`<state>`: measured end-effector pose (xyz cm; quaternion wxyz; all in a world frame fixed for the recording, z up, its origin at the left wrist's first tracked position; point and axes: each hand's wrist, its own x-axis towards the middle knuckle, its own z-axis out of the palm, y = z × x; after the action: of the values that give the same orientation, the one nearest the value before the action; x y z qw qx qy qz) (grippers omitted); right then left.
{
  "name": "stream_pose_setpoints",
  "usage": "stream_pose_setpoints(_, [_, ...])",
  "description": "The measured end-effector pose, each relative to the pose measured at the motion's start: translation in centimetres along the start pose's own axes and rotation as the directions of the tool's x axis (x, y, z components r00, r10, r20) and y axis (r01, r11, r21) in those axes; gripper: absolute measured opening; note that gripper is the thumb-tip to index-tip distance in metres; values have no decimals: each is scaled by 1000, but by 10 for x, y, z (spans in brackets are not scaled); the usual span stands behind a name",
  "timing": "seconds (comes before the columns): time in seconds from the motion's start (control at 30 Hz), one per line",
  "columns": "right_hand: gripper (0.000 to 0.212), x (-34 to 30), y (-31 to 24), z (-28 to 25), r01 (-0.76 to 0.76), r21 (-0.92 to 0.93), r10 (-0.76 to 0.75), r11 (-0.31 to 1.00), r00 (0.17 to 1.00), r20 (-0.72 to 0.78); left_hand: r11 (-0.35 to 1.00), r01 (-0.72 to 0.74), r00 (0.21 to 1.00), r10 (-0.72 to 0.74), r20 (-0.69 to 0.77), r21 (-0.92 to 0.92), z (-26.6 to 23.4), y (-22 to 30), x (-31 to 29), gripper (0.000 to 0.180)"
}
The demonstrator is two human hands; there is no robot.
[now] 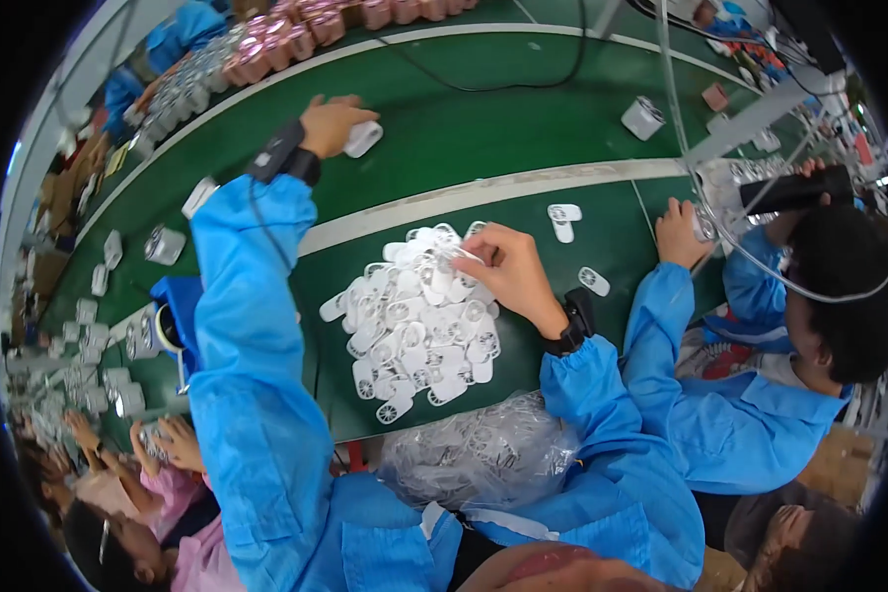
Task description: The person reaches into a plastic bag to retrieve white plastic grilles and places them onto the table. They then pick up a white handheld fan, press a grille into the fan's casing by hand, and place the fan back onto the assembly line.
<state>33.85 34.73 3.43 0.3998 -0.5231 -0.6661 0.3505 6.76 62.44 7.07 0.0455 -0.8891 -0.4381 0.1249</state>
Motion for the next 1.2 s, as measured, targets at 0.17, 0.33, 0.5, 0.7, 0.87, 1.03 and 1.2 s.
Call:
stream_pose_setpoints(0.17, [23, 18, -20, -1, 52, 176, -41, 983, 997, -67, 982, -191, 934, 177, -309, -14, 7, -29, -16, 75])
stream_pose_setpoints(0.33, [23, 45, -12, -4, -89, 480, 104, 872, 995, -5, 917, -64, 993, 21, -113, -393, -14, 13, -63, 73])
stream_pose_setpoints(0.5, [27, 38, -26, 26, 19, 471, 23, 882, 996, -85, 394, -152, 929, -256, -267, -906, 6, 90, -152, 64])
stream_pose_setpoints(0.7, [37, 12, -57, 49, 453, 196, -458, 870, 889, -21, 293, -289, 838, -383, -389, -911, 17, 173, -239, 62])
stream_pose_setpoints(0.87, [39, -14, -70, 69, 450, 97, -458, 888, 886, 76, 315, -312, 786, -445, -430, -896, 34, 171, -262, 65])
stream_pose_setpoints(1.03, [36, -13, -65, 70, 458, 59, -461, 887, 886, 44, 297, -398, 746, -447, -495, -868, 48, 177, -261, 69])
stream_pose_setpoints(1.2, [34, -10, -60, 59, 373, 185, -376, 909, 926, -20, 307, -406, 755, -418, -505, -861, 48, 178, -258, 70])
